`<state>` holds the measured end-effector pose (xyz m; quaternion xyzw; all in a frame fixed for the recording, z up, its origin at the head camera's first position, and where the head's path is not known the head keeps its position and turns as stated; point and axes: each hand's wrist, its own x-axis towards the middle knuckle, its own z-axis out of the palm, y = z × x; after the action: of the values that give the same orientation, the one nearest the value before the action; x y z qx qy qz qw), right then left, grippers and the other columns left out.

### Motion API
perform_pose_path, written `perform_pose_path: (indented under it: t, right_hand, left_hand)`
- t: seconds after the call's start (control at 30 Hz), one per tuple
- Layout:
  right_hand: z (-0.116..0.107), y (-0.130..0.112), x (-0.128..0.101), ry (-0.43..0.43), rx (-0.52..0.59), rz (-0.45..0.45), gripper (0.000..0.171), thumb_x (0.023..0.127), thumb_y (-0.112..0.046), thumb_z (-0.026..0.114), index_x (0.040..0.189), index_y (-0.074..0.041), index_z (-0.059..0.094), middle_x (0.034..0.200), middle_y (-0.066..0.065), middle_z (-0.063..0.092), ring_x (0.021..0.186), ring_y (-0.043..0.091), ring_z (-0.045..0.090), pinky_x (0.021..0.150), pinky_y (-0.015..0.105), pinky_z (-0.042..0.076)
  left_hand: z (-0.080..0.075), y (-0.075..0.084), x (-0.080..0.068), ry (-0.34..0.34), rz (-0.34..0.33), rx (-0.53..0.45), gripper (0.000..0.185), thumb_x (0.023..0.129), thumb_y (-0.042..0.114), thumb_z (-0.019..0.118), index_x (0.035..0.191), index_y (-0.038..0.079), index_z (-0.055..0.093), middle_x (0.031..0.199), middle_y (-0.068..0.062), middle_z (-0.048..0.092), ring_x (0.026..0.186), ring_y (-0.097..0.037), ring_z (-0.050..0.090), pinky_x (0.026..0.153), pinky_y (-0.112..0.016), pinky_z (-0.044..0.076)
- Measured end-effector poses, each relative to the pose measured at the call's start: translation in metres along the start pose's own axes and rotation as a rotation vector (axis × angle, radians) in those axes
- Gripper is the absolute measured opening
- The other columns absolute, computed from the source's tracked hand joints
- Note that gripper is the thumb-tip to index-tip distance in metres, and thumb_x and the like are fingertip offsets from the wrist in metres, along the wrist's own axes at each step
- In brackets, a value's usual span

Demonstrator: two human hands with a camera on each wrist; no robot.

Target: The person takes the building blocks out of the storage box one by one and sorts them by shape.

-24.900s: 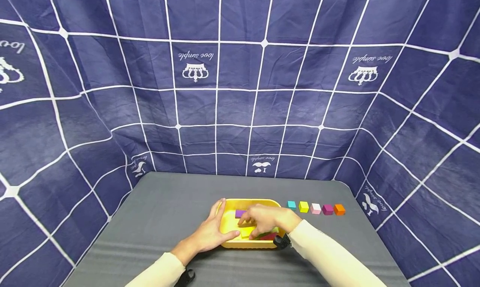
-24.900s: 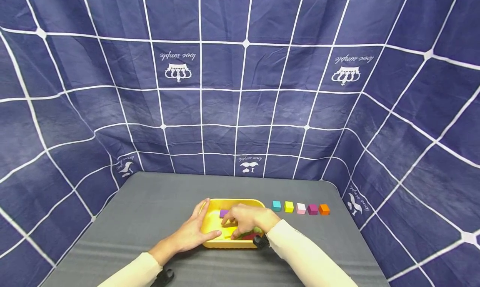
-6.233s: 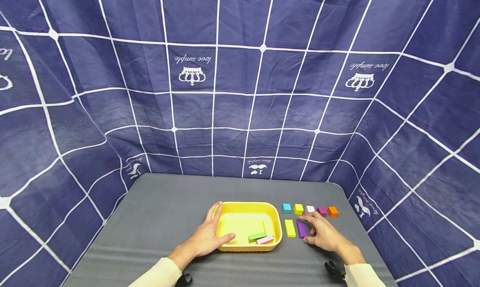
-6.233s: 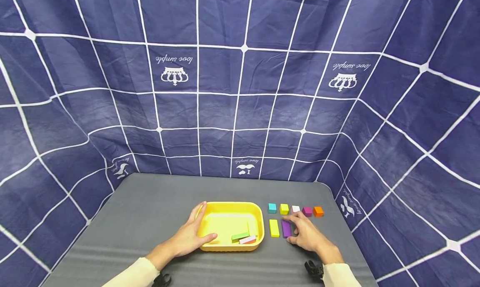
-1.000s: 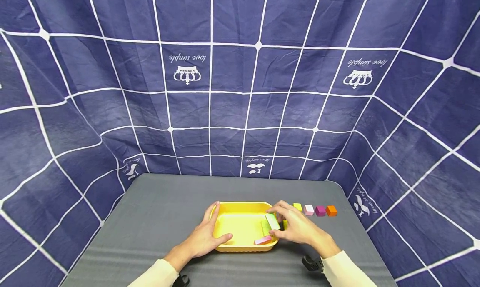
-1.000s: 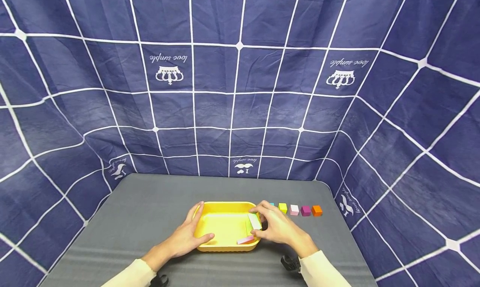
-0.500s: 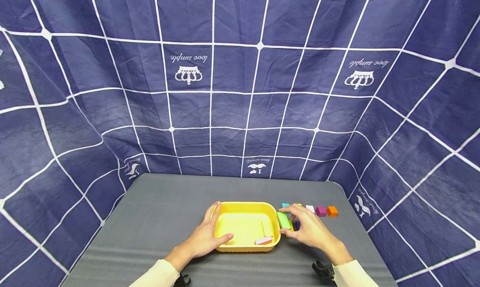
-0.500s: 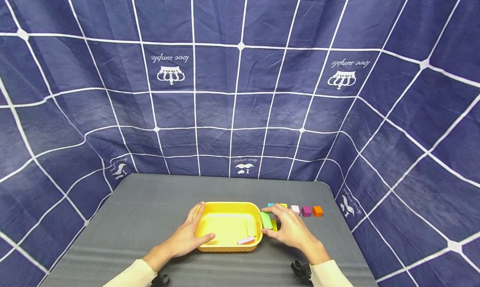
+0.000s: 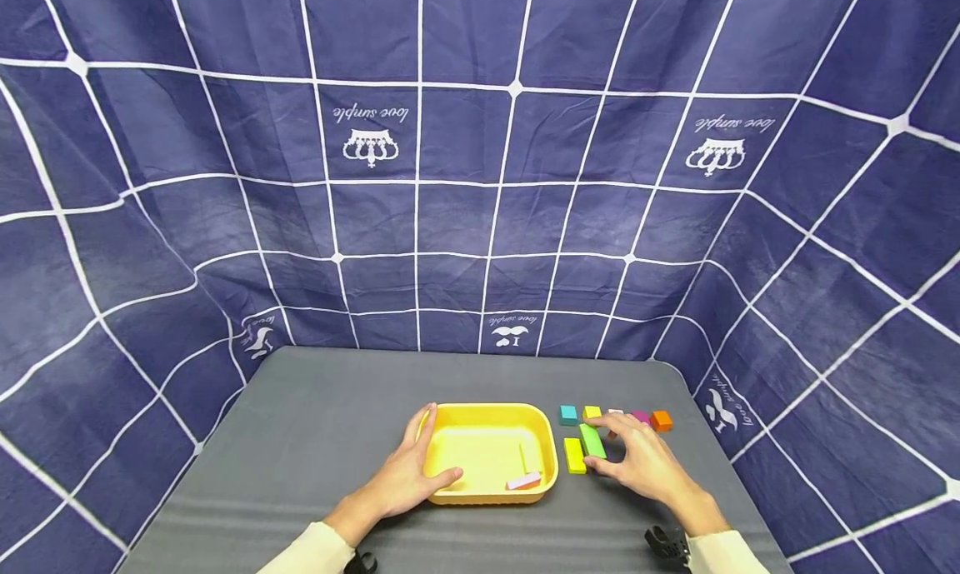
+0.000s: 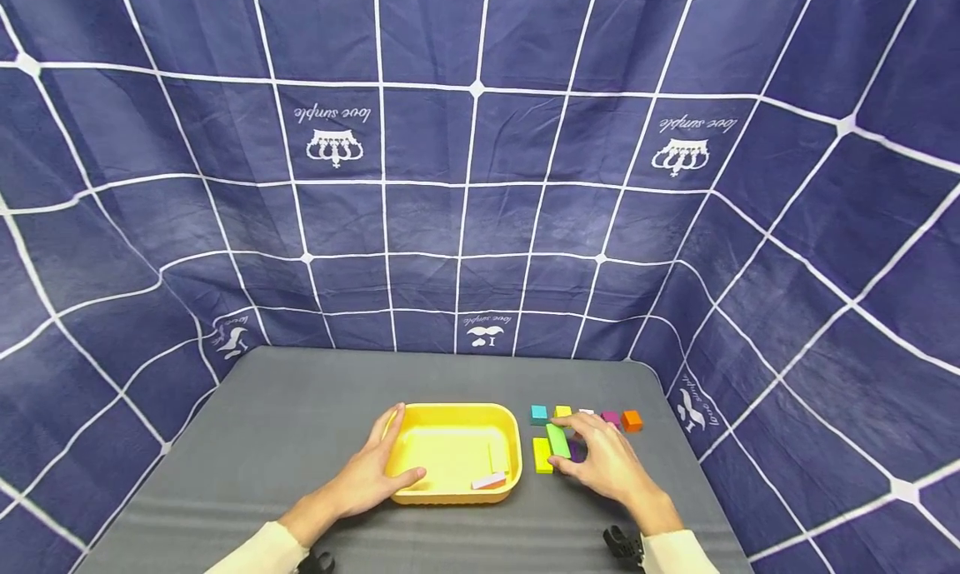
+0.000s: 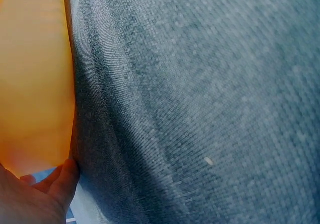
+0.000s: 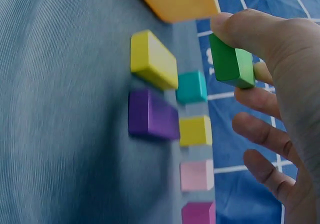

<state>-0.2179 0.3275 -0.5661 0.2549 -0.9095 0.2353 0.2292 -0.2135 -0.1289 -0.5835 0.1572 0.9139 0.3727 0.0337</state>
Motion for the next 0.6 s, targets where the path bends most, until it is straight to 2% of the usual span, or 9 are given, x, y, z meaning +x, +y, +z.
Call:
perform_pose_path:
  t: [0.07,0.1,0.13,0.2,0.37,0.6]
  right_hand:
    - [-0.003,0.003,-0.003,0.0,-0.018,0.036,0.06,0.087,-0.055,0.102,0.139,-0.033,0.082,0.13,-0.007,0.085,0.117,0.022,0.078,0.099,0.052,0.064]
    - [-0.005,0.006,-0.005,-0.001,-0.03,0.049,0.062,0.086,-0.052,0.104,0.139,-0.03,0.082,0.13,-0.005,0.085,0.112,0.019,0.078,0.095,0.048,0.064]
    - [-0.012,0.0,-0.004,-0.012,-0.063,0.079,0.063,0.082,-0.048,0.107,0.136,-0.027,0.084,0.125,-0.004,0.085,0.102,0.019,0.077,0.085,0.049,0.063]
    - [-0.016,0.003,-0.006,-0.035,-0.09,0.097,0.065,0.081,-0.044,0.108,0.137,-0.022,0.084,0.123,-0.003,0.085,0.094,0.013,0.073,0.078,0.041,0.06]
    - [-0.025,0.011,-0.013,-0.07,-0.129,0.141,0.066,0.079,-0.041,0.109,0.136,-0.018,0.085,0.115,-0.003,0.082,0.091,0.008,0.072,0.076,0.037,0.059]
    - [-0.027,0.026,-0.023,-0.114,-0.106,0.199,0.064,0.083,-0.044,0.107,0.139,-0.023,0.084,0.115,-0.012,0.082,0.094,0.007,0.075,0.078,0.035,0.061]
  left_hand:
    - [-0.001,0.0,0.001,0.0,0.001,-0.003,0.124,0.099,0.059,0.088,0.188,0.01,0.017,0.194,-0.014,0.02,0.147,-0.051,0.068,0.12,-0.073,0.055]
    - [-0.002,0.001,0.001,-0.005,-0.002,-0.001,0.124,0.099,0.06,0.087,0.188,0.011,0.016,0.195,-0.013,0.019,0.147,-0.051,0.068,0.12,-0.072,0.055]
    - [-0.002,0.001,0.002,-0.007,-0.004,-0.001,0.124,0.099,0.06,0.087,0.189,0.012,0.016,0.195,-0.013,0.019,0.147,-0.051,0.067,0.12,-0.072,0.055]
    - [-0.002,0.001,0.002,-0.008,-0.003,0.002,0.123,0.099,0.06,0.087,0.189,0.012,0.017,0.195,-0.013,0.02,0.146,-0.051,0.068,0.12,-0.072,0.055]
    - [-0.001,0.001,0.003,-0.003,0.002,0.011,0.123,0.099,0.06,0.087,0.188,0.011,0.018,0.194,-0.013,0.021,0.145,-0.049,0.069,0.12,-0.07,0.056]
    - [0.0,0.0,0.002,0.004,-0.005,0.018,0.123,0.099,0.06,0.088,0.188,0.009,0.02,0.194,-0.012,0.022,0.147,-0.049,0.068,0.12,-0.072,0.055]
